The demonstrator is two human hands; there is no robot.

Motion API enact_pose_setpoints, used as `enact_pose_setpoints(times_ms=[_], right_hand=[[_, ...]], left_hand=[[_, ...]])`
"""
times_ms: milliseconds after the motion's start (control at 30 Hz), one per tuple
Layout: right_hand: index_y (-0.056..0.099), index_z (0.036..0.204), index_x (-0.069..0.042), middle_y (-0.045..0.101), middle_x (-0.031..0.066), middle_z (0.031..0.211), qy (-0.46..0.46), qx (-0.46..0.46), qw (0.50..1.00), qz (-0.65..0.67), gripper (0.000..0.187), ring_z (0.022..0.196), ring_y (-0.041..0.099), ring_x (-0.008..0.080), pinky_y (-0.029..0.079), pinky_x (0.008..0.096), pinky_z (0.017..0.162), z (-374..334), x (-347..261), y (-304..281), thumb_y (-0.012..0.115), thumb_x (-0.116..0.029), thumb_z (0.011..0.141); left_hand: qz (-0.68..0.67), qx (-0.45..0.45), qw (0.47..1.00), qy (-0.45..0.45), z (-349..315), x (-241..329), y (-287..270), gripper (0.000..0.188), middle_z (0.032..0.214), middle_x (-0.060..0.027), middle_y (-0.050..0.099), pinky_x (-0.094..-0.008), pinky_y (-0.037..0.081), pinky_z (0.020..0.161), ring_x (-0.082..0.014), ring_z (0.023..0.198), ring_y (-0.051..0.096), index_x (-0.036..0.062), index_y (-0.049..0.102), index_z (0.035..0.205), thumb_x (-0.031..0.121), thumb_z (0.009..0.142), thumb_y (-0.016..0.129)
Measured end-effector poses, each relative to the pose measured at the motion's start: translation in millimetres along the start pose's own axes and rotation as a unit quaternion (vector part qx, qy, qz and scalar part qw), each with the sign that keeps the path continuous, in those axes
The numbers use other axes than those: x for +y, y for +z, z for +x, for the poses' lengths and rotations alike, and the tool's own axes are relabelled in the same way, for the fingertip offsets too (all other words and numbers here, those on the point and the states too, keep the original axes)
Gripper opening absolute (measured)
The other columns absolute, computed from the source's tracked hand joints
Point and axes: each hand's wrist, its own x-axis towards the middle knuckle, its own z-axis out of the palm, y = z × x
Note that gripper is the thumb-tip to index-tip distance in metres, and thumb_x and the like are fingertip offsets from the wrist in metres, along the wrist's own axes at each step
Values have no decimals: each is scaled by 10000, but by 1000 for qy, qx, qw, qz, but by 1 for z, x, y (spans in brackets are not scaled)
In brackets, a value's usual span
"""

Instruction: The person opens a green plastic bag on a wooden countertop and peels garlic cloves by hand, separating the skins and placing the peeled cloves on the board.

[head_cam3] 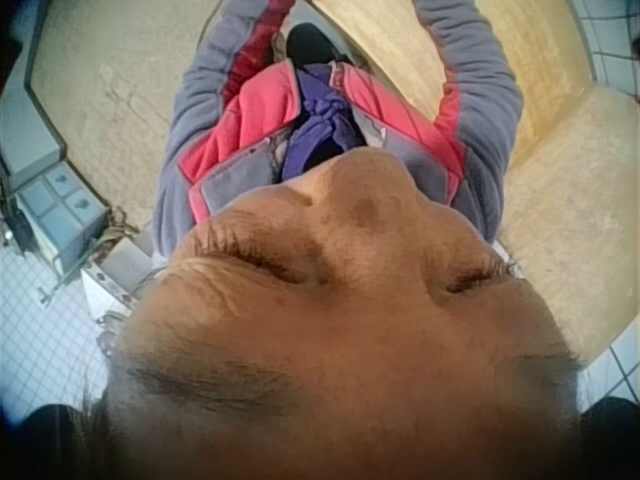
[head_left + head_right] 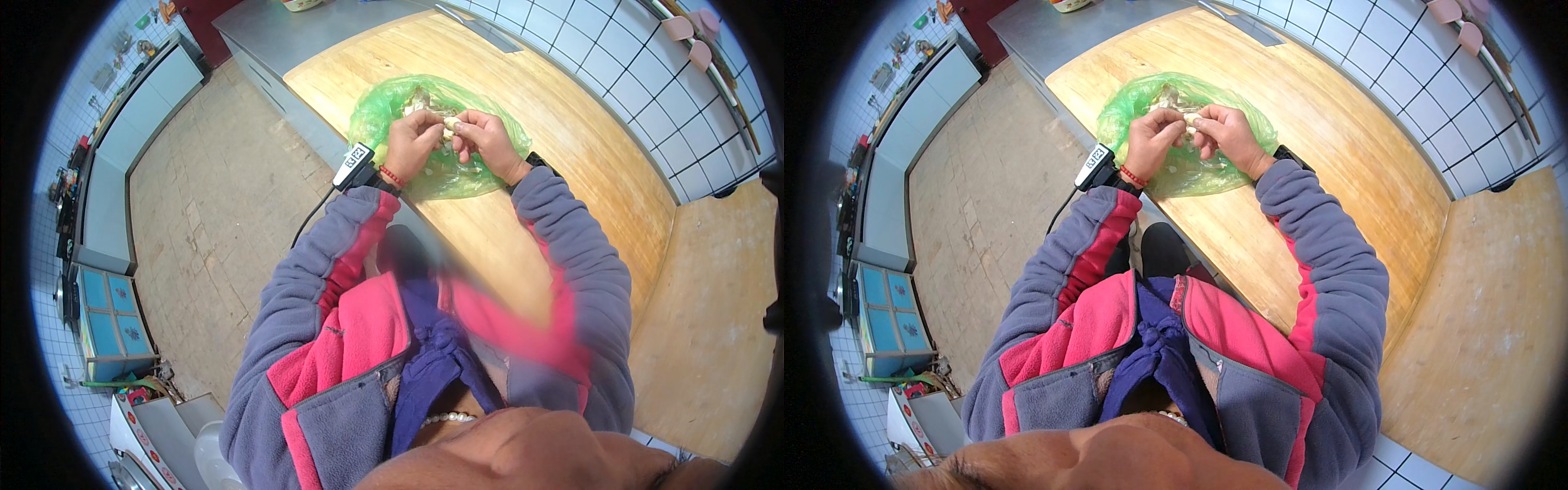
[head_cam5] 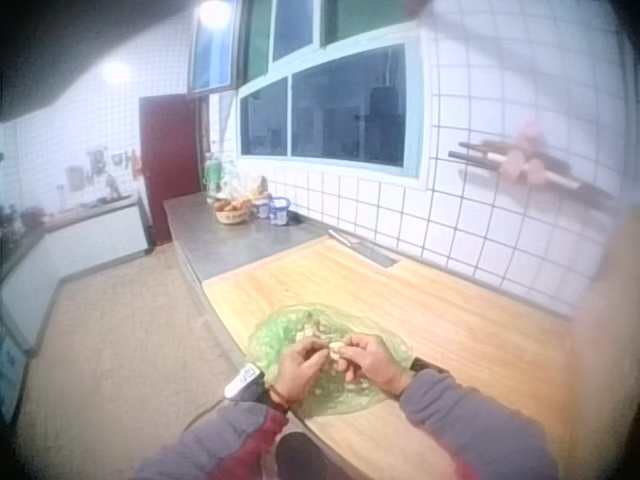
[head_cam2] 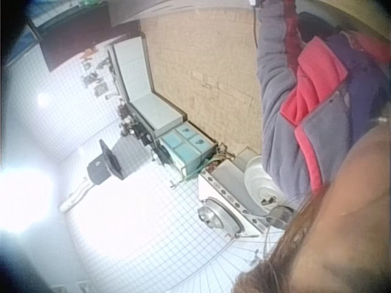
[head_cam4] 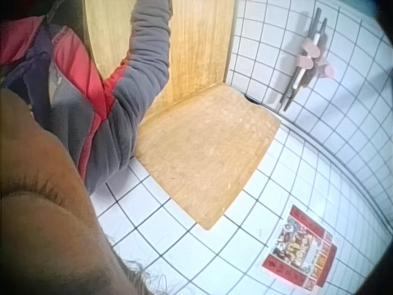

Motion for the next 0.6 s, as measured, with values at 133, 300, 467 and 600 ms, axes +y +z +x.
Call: enact_pose_setpoints(times_ms=[133,300,467,600], right_hand=[[590,882,-2,591,27,640,-33,26,998,-54,168,469,538,75,429,205,438,0,5,3,584,-169,902],[591,873,-10,569,6,650,-34,25,993,-110,156,482,508,48,412,189,435,-1,6,1,566,-158,914],[595,821,-5,568,18,620,-29,32,993,-110,170,464,517,64,419,204,423,0,5,2,588,-162,886],[598,808,-4,569,21,610,-21,25,995,-90,178,453,518,72,424,210,415,0,5,2,598,-168,876]], left_hand=[[125,19,990,62,-3,-1,4,68,668,-5,590,-216,437,537,-56,594,529,-24,621,848,42,846,607],[227,16,961,156,-2,1,1,67,613,-37,546,-255,415,516,-73,581,509,-23,605,817,40,835,591],[288,11,935,209,1,-1,-1,61,602,-59,518,-263,410,518,-91,575,496,-21,604,822,28,802,575],[238,4,961,142,0,-3,-2,67,614,-67,538,-268,418,523,-94,576,497,-24,605,827,28,796,575]])
